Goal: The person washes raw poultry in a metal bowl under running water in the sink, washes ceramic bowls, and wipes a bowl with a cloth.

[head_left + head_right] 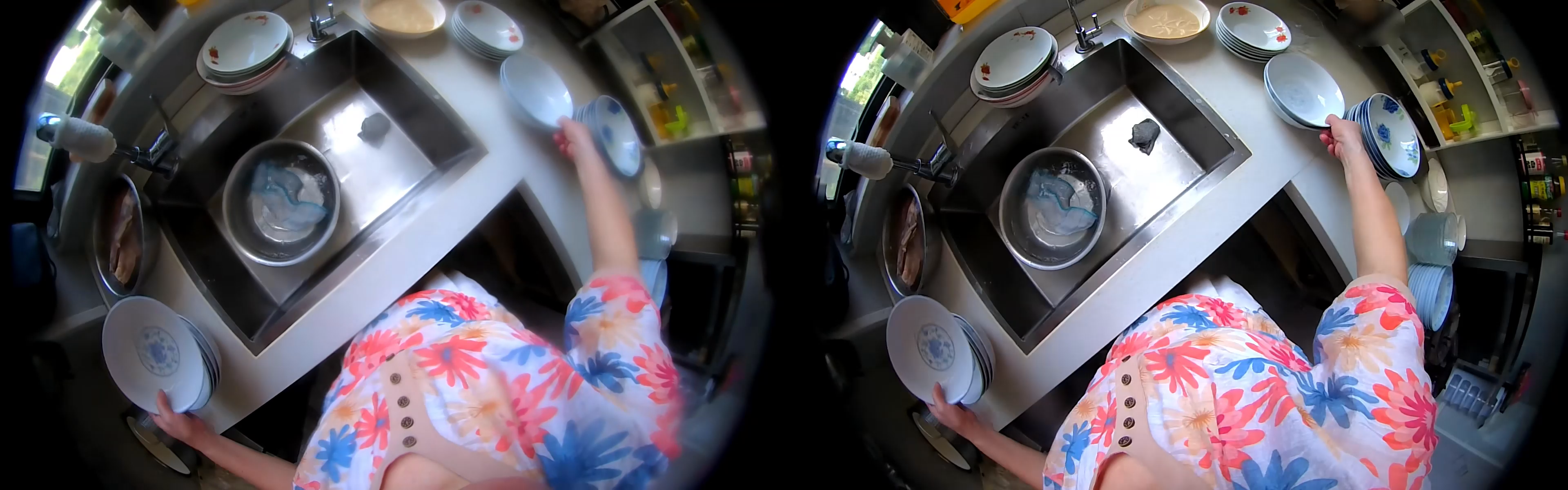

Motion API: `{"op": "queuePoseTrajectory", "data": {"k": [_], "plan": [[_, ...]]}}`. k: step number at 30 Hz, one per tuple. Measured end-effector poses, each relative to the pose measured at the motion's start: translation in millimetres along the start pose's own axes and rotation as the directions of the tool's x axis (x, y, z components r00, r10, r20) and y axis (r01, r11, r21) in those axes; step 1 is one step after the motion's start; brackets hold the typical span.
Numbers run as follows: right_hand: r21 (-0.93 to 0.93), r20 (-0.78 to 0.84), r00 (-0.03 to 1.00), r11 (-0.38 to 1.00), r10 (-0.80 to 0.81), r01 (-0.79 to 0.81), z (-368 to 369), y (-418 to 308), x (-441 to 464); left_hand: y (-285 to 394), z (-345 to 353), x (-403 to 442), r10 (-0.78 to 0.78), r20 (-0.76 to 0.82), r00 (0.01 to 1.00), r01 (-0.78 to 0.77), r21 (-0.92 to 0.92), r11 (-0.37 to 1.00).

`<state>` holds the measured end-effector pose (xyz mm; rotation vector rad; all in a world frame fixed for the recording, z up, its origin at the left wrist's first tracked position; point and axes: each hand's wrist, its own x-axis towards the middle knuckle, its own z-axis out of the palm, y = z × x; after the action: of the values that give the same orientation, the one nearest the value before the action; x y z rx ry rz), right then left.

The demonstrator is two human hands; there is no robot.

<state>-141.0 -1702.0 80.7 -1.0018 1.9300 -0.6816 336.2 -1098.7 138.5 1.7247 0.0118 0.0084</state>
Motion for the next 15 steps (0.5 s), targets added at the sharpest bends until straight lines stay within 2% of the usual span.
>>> {"op": "queuePoseTrajectory", "data": {"k": [3, 6, 9, 11, 13, 15], "plan": [[0.092, 0.015, 0.995, 0.991, -0.095, 0.093, -8.9, -9.1, -4.7, -24.5, -41.8, 8.8, -0.088, -0.049, 0.995, 0.091, 0.052, 0.994], [0.132, 0.009, 0.989, 0.981, -0.146, 0.143, -14.7, -22.4, -22.8, -34.0, -53.5, 8.1, -0.266, -0.099, 0.959, 0.268, 0.006, 0.963], [0.254, -0.047, 0.974, 0.94, -0.221, 0.226, -24.8, -19.0, -24.2, -36.6, -51.8, 7.0, -0.31, -0.087, 0.947, 0.31, -0.015, 0.951], [0.351, 0.002, 0.954, 0.894, -0.299, 0.279, -44.1, -22.7, -24.9, -37.5, -54.6, 13.5, -0.306, -0.094, 0.947, 0.312, 0.053, 0.949], [0.482, 0.073, 0.953, 0.847, -0.295, 0.225, -66.6, -29.7, -19.9, -37.5, -53.6, 19.3, -0.309, -0.08, 0.948, 0.316, 0.095, 0.944], [0.52, 0.099, 0.941, 0.823, -0.324, 0.229, -76.3, -44.3, -39.0, -35.5, -56.6, 22.7, -0.319, -0.059, 0.946, 0.324, 0.106, 0.94]]}}
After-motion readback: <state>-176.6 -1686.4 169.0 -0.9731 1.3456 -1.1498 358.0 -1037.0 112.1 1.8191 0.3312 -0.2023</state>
